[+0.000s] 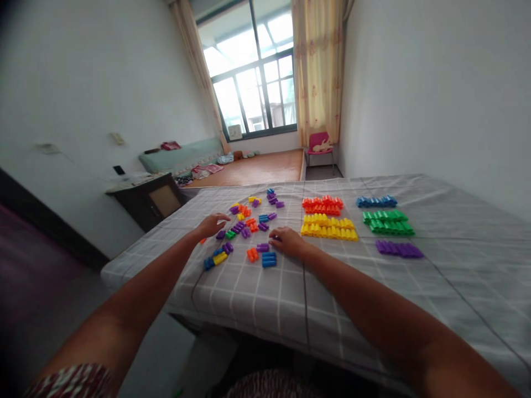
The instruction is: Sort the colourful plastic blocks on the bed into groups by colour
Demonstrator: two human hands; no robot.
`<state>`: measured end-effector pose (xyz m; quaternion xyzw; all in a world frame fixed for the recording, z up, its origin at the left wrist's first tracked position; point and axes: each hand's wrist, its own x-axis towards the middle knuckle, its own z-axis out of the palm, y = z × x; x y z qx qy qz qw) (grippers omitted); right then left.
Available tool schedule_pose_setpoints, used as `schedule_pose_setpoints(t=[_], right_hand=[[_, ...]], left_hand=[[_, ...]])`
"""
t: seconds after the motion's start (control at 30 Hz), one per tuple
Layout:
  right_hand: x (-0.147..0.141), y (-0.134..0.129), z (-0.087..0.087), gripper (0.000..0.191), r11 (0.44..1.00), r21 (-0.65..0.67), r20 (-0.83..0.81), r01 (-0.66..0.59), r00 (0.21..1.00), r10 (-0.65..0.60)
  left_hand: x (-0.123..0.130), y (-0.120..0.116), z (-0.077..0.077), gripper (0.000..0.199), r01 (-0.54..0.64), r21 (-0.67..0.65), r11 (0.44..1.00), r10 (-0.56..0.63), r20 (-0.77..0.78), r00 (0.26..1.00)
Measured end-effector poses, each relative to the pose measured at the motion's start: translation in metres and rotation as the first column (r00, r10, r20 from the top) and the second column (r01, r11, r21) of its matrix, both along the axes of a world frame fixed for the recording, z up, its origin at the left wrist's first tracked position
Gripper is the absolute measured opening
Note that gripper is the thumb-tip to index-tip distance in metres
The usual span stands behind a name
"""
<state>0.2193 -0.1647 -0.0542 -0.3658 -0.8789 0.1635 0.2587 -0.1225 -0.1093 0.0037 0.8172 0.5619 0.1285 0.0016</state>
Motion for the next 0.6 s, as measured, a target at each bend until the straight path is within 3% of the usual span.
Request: schedule_pose_setpoints(t=[0.13,0.27,0.43,0.6], right_hand=[[-0.003,-0.007,-0.008,0.023,0.997,0.081,-0.066,0.018,0.998,-0.013],[0.004,-0.008,-0.011,0.026,1.000,0.028,-0.115,-0.005,0.993,0.009],[0.013,-0.005,-0.011,0.028,1.000,-0.023,-0.128,-0.012,0.992,0.009],[0.011,-0.005,-0.011,0.031,0.999,-0.045,-0.160,0.015,0.987,-0.022]], left_hand=[[0.002,-0.003,0.001,0.034,-0.070,0.006,0.998,0.070,0.052,0.996],[0.013,-0.005,-0.011,0.033,-0.118,0.012,0.993,0.115,0.142,0.983],[0.039,-0.008,-0.023,0.031,-0.087,0.040,0.995,0.078,0.196,0.978],[0.053,-0.011,-0.016,0.031,-0.018,0.110,0.994,0.001,0.156,0.988]])
